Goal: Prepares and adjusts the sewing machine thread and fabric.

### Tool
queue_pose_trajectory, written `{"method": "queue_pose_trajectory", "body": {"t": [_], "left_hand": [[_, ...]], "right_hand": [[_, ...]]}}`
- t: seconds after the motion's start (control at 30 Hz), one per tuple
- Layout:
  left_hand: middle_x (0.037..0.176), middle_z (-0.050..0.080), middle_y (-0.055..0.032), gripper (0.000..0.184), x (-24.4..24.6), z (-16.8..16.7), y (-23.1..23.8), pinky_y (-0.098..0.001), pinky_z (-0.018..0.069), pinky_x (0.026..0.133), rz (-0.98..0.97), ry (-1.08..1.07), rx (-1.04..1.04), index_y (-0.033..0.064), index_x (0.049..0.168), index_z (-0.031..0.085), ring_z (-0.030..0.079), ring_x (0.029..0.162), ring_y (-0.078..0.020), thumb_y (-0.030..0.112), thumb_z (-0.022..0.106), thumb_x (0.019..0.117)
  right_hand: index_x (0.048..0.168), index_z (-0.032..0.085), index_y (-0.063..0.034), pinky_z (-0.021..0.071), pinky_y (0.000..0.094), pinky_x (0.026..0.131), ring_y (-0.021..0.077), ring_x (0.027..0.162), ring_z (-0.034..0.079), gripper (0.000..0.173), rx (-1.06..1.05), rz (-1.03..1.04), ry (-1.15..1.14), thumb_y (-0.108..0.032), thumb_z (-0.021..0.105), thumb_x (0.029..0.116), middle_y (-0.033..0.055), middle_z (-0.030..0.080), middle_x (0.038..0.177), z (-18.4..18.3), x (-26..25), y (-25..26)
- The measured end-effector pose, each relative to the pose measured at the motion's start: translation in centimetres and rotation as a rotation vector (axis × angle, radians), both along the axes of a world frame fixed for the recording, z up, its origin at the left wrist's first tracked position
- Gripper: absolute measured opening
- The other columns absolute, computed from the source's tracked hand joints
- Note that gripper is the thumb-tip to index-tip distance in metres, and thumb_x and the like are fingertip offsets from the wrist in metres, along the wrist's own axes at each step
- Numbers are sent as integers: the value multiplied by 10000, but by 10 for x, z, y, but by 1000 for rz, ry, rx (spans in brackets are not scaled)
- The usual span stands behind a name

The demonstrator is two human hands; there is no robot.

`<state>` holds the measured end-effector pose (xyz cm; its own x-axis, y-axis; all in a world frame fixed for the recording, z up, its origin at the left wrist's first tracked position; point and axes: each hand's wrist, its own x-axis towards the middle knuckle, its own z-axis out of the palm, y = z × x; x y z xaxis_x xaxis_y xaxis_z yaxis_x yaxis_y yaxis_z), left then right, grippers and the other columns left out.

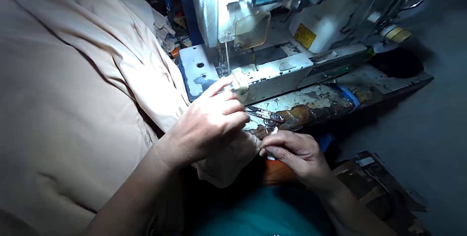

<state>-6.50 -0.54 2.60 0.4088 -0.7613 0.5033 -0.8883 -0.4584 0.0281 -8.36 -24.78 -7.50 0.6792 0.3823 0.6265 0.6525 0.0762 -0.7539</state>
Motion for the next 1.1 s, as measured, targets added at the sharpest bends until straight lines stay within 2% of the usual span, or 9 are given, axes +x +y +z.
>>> {"method": "queue_pose_trajectory", "body": {"t": [0.1,0.27,0.43,0.67,0.77,0.8,0.9,1.0,1.1], "left_hand": [[757,660,-27,234,-3,15,7,-475,471,1071,-21,14,22,60,843,731,677,823,-170,133,578,1005],[793,658,12,206,-5,20,10,-266,483,768,-1,39,-1,95,861,746,616,822,-96,161,602,993],[846,691,11,207,1,8,13,-245,498,805,27,91,-3,94,894,751,635,865,-84,179,598,1004],[803,653,-15,186,25,36,20,-375,475,971,15,102,91,74,862,714,641,889,-148,153,593,979],[763,598,31,182,18,39,17,-250,450,724,109,96,109,104,837,696,574,776,-76,177,578,954],[756,583,36,183,11,33,15,-247,443,704,136,115,113,106,834,691,560,757,-69,180,575,954],[813,642,17,184,-7,-10,18,-254,508,767,214,192,110,111,891,703,620,822,-90,184,554,972],[841,681,-41,200,-14,-47,24,-281,538,794,205,293,62,75,923,697,669,834,-138,177,547,1007],[850,686,-29,200,-16,-42,20,-235,539,775,249,300,11,64,952,710,663,820,-96,184,561,1008]], "right_hand": [[1048,716,-83,569,154,815,-3,878,682,198,2,14,-1,-197,554,1063,-11,735,957,-6,-8,-23],[1058,723,-109,564,138,806,-18,866,681,208,-2,-23,27,-236,559,1063,-36,737,954,-23,-7,-46],[1046,726,-118,559,130,781,-23,848,676,215,-8,-70,62,-258,564,1062,-43,735,948,-36,-2,-58],[1070,720,-148,570,142,798,-14,862,688,211,59,-1,154,-267,546,1071,-69,736,953,-48,-2,-73],[1033,745,-139,557,139,812,-17,896,670,227,-136,-189,170,-306,591,1038,-49,726,974,-56,-5,-77],[1066,758,-146,544,195,896,33,1012,658,272,-293,-328,126,-370,617,1004,-13,716,1066,-58,-6,-79],[1222,722,-60,525,553,961,392,1194,619,513,-529,-663,-12,-479,665,931,237,633,1311,-45,1,-89],[1187,718,12,486,523,994,419,1168,607,383,-449,-890,-139,-300,635,981,299,628,1262,-12,14,-90],[1152,738,0,547,502,859,389,1011,668,268,-492,-758,-243,-142,619,958,246,693,1097,6,34,-58]]}}
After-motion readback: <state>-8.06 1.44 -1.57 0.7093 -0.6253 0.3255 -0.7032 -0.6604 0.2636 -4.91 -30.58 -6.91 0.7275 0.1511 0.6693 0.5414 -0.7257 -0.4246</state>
